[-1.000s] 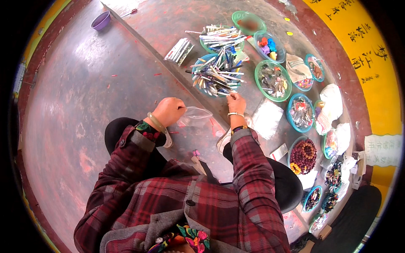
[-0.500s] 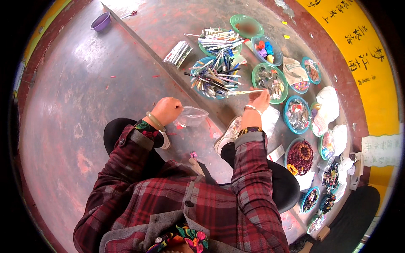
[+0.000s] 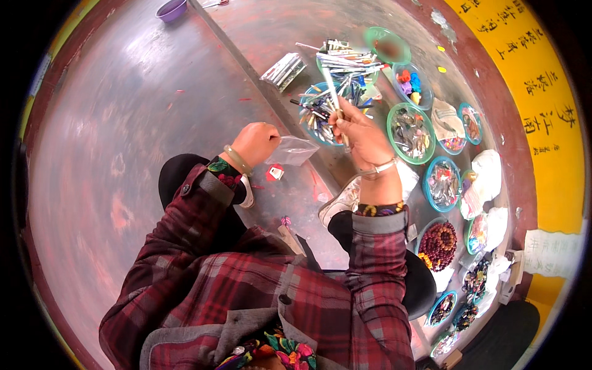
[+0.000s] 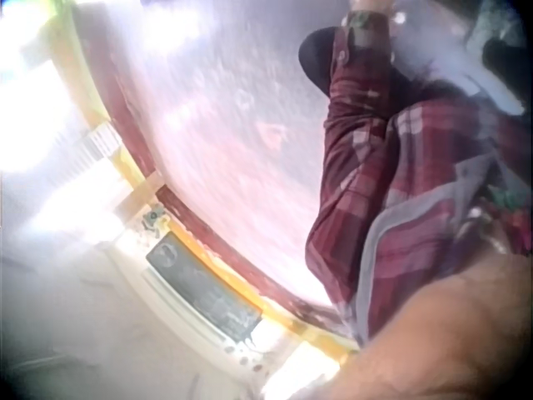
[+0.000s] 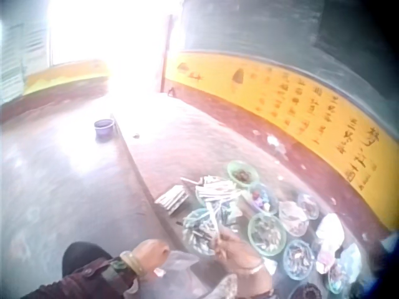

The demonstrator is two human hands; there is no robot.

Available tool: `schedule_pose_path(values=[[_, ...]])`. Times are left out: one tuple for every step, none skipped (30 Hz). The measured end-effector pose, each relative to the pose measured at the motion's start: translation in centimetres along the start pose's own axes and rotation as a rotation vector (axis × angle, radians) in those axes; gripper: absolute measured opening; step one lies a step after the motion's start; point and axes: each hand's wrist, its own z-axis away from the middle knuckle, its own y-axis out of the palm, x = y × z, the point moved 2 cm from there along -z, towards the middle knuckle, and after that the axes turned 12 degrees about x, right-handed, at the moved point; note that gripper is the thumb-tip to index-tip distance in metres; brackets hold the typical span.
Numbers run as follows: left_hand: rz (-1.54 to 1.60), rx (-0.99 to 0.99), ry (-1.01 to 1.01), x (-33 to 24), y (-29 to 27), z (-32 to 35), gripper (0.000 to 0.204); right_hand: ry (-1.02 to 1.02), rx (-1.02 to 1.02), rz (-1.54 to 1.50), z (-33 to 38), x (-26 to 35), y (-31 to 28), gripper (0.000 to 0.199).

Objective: The person sits on the floor and sorts pens from a clear plastic bag into a green plastic bowl. They repeatedly pick up pens, inspect them, and place them into the bowl, occasionally adjusting the bag and the pile of pens.

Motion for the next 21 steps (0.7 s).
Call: schedule_pose_path(values=[[0.001,-0.011,-0.008,0.1,-0.1,0.0,0.014,-0.038,0.058,0.087,0.2,1.3,1.1,0.032],[0.003,-0.02,-0.012,0.0,-0.2,-0.1,0.014,0.038,0.111,0.231,0.4,2.7,1.9,0.031],[0.004,-0.03,-0.016,0.0,-0.3,0.0,0.014,0.113,0.166,0.374,0.6,4.1,2.7,0.029],[0.005,-0.029,-0.019,-0.1,-0.3,-0.2,0.014,0.188,0.214,0.522,0.8,5.1,3.1,0.028],[0.005,-0.028,-0.024,-0.1,-0.3,-0.2,0.014,0.235,0.232,0.582,0.8,5.6,3.3,0.022],[0.005,-0.027,-0.029,-0.1,-0.3,-0.2,0.014,0.125,0.239,0.824,0.7,5.7,2.9,0.021],[0.014,-0.031,-0.025,-0.3,-0.4,-0.2,0.014,0.011,0.244,1.065,0.6,5.5,2.1,0.02],[0.022,-0.036,-0.022,-0.6,-0.5,-0.2,0.014,-0.109,0.248,1.303,0.6,5.3,1.7,0.019],[0.031,-0.04,-0.019,-0.7,-0.6,-0.1,0.014,-0.257,0.292,1.344,0.7,5.1,1.6,0.017],[0.031,-0.033,-0.015,-0.6,-0.4,0.0,0.014,-0.222,0.296,1.329,0.8,4.9,1.8,0.016],[0.032,-0.026,-0.011,-0.4,-0.3,-0.1,0.014,-0.187,0.3,1.314,1.1,4.7,2.2,0.015],[0.032,-0.019,-0.008,-0.3,-0.2,0.0,0.014,-0.153,0.304,1.299,1.1,4.5,2.6,0.015],[0.031,-0.012,0.0,-0.3,-0.1,-0.1,0.014,-0.151,0.31,1.329,1.0,4.1,2.7,0.014],[0.031,-0.004,0.007,-0.5,0.0,-0.1,0.014,-0.15,0.317,1.359,0.7,3.4,2.7,0.014],[0.03,0.003,0.015,-0.6,0.0,-0.1,0.015,-0.148,0.323,1.389,0.4,2.8,2.8,0.014],[0.063,0.014,0.027,-0.8,0.0,-0.1,0.015,-0.134,0.303,1.372,0.2,2.2,3.0,0.013],[0.096,0.025,0.04,-1.0,-0.1,0.0,0.015,-0.119,0.282,1.355,0.0,1.7,3.3,0.013],[0.129,0.036,0.052,-1.1,0.0,0.1,0.015,-0.104,0.261,1.338,-0.2,1.1,3.5,0.013],[0.169,0.043,0.055,-1.0,0.1,0.1,0.015,-0.098,0.232,1.301,-0.5,0.4,3.6,0.013],[0.21,0.05,0.058,-0.9,0.2,0.1,0.015,-0.108,0.231,1.257,-0.7,-0.3,3.5,0.013],[0.251,0.057,0.061,-0.9,0.3,0.1,0.015,-0.117,0.23,1.213,-0.8,-1.0,3.4,0.014]])
